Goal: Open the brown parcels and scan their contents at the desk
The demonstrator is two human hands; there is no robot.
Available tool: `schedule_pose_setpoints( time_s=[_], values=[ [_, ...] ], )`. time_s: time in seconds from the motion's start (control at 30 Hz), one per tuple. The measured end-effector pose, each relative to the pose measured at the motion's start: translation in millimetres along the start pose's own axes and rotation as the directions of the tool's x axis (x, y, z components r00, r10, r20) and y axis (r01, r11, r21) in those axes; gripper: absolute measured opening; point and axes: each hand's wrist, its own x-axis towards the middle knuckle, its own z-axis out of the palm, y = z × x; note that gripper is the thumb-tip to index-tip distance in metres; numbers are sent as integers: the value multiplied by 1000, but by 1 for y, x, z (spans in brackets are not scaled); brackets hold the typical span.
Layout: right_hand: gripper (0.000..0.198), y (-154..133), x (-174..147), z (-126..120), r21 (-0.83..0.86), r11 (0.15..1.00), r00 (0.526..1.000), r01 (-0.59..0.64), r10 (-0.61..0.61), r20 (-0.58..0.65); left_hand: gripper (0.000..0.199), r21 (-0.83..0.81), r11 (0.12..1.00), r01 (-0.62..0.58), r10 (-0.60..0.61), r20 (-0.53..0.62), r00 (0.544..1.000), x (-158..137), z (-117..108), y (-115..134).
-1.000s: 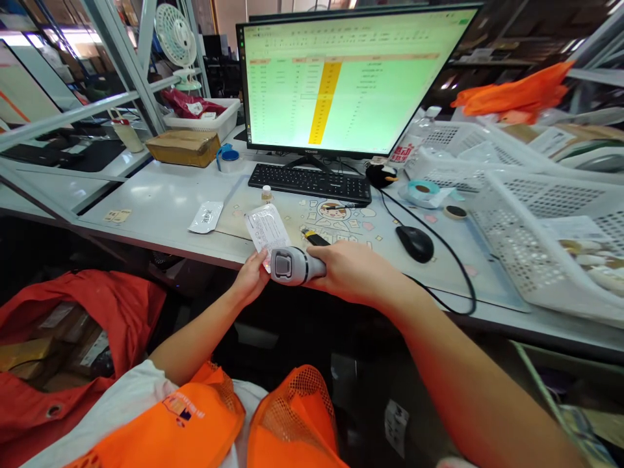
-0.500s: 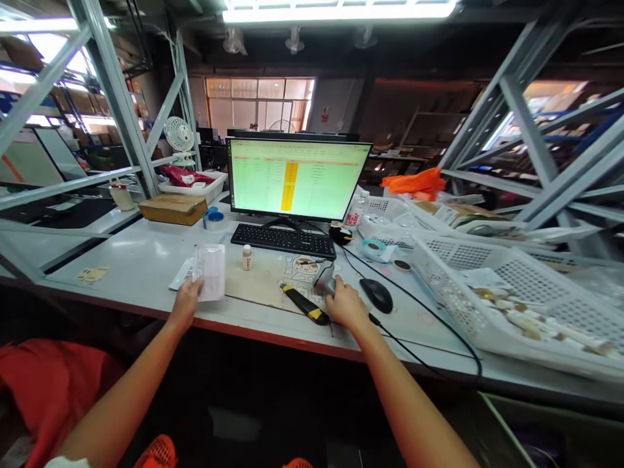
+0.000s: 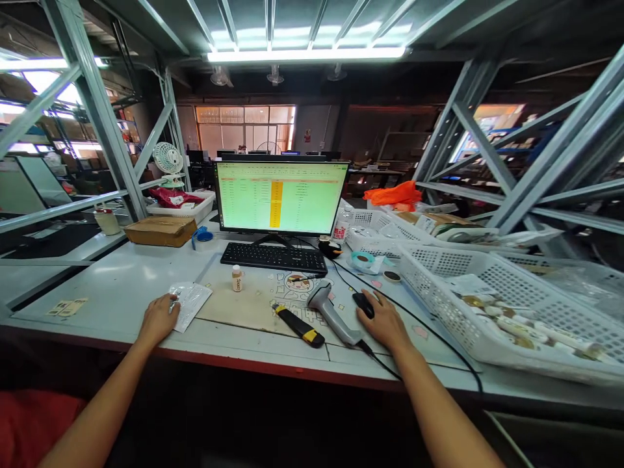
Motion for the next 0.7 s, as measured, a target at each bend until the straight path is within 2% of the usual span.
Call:
schedule_pose_setpoints(
  time_s=[0.13,0.3,0.5,0.7],
  values=[
    [62,5,-1,16,11,1000,1000,-12,12,0,41,17,998,-64,64,16,998,0,2,-8],
    [57,4,-2,15,4,1000,998,4,-4,-68,45,18,997,-68,68,15,998,1,1,-11],
    [54,-9,-4,13,13,1000,998,12,-12,-64,54,-1,1000,2,-2,29,1000,-2,-4,-8],
    [55,-15,-5,7,31,999,999,-42,42,-2,59,71,995,75,-77,34,996,-2,-10,-2]
  ],
)
